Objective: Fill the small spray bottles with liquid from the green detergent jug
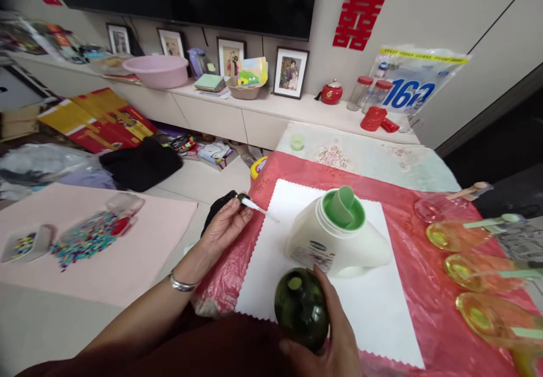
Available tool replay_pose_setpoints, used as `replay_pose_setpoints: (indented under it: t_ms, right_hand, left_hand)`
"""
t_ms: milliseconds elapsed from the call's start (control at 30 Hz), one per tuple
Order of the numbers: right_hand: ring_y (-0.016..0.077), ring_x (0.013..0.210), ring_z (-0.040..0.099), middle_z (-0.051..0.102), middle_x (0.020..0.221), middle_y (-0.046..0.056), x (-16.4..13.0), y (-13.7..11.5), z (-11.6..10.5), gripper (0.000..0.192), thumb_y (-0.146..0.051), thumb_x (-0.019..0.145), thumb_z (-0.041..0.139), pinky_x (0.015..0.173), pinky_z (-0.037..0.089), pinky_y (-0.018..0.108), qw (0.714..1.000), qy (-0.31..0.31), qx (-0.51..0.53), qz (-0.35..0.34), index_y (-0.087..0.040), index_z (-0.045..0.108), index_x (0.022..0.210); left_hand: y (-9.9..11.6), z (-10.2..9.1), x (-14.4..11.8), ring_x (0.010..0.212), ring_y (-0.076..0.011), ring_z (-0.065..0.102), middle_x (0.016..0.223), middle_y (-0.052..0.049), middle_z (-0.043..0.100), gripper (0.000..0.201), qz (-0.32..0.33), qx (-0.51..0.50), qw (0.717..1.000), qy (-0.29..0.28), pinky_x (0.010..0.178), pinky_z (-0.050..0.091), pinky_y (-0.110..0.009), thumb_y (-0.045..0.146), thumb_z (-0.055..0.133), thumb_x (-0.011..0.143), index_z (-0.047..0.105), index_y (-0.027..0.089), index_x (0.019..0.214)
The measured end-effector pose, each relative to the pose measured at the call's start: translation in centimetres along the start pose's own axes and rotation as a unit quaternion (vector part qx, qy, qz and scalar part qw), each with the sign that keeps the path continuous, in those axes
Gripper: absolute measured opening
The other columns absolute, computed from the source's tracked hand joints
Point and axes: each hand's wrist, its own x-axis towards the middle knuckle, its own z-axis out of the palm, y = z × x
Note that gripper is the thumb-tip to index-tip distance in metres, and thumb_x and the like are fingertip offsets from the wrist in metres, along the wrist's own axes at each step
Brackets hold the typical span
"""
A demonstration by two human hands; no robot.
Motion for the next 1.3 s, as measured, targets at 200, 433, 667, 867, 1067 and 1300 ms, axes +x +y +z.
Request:
replay_pose_setpoints:
  t_ms: [200, 433, 667, 867, 1067, 1300]
  right_hand:
    - [0.0287, 0.144, 0.043, 0.043, 0.156, 0.005, 2.3, 1.1, 1.9, 0.094, -0.040, 0.075, 0.077, 0.122, 0.040, 0.046, 0.995, -0.047, -0.083, 0.009, -0.029, 0.036, 0.159]
    - [0.0301, 0.138, 0.049, 0.048, 0.151, 0.006, 2.9, 1.4, 2.6, 0.091, -0.040, 0.073, 0.075, 0.119, 0.043, 0.050, 0.994, -0.030, -0.102, -0.024, -0.029, 0.039, 0.156]
    - [0.0274, 0.139, 0.048, 0.048, 0.151, 0.004, 2.9, 1.5, 2.5, 0.089, -0.037, 0.076, 0.074, 0.117, 0.046, 0.046, 0.987, -0.019, -0.146, -0.067, -0.031, 0.037, 0.156]
    - [0.0230, 0.141, 0.047, 0.044, 0.154, 0.000, 3.0, 2.1, 2.5, 0.095, -0.039, 0.083, 0.075, 0.117, 0.047, 0.044, 0.980, -0.048, -0.173, -0.080, -0.039, 0.023, 0.162]
    - [0.0262, 0.139, 0.049, 0.048, 0.152, 0.004, 2.7, 0.9, 3.0, 0.089, -0.042, 0.079, 0.072, 0.115, 0.048, 0.049, 0.987, -0.029, -0.152, -0.049, -0.031, 0.032, 0.158]
    - [0.0274, 0.140, 0.049, 0.047, 0.153, 0.006, 2.7, 0.9, 3.0, 0.088, -0.045, 0.079, 0.072, 0.114, 0.049, 0.049, 0.989, -0.030, -0.134, -0.051, -0.028, 0.035, 0.157]
  left_hand:
    - [3.7, -0.2, -2.8, 0.081, -0.0138, 0.072, 0.092, -0.003, 0.077, 0.029, 0.014, 0.051, 0.998, -0.037, 0.074, 0.063, -0.024, 0.015, 0.092, 0.072, 0.076, 0.014, 0.096]
    - [4.1, 1.3, -5.0, 0.080, -0.0131, 0.071, 0.094, -0.003, 0.078, 0.044, 0.006, 0.166, 0.980, -0.112, 0.077, 0.062, -0.025, 0.025, 0.098, 0.065, 0.077, 0.017, 0.103]
    - [2.9, 2.8, -6.0, 0.081, -0.0124, 0.069, 0.093, -0.003, 0.078, 0.042, 0.017, 0.250, 0.958, -0.137, 0.079, 0.056, -0.023, 0.029, 0.099, 0.063, 0.078, 0.018, 0.097]
    - [1.3, 2.8, -6.8, 0.080, -0.0125, 0.066, 0.087, -0.001, 0.075, 0.040, -0.001, 0.300, 0.938, -0.175, 0.078, 0.053, -0.025, 0.031, 0.097, 0.065, 0.078, 0.019, 0.099]
    - [0.6, 2.6, -7.4, 0.076, -0.0106, 0.061, 0.085, 0.000, 0.070, 0.045, -0.049, 0.349, 0.918, -0.180, 0.073, 0.048, -0.022, 0.036, 0.097, 0.066, 0.077, 0.018, 0.102]
    - [0.0, 2.8, -8.1, 0.072, -0.0104, 0.055, 0.084, -0.001, 0.066, 0.049, -0.098, 0.390, 0.897, -0.184, 0.069, 0.044, -0.024, 0.039, 0.095, 0.068, 0.076, 0.017, 0.107]
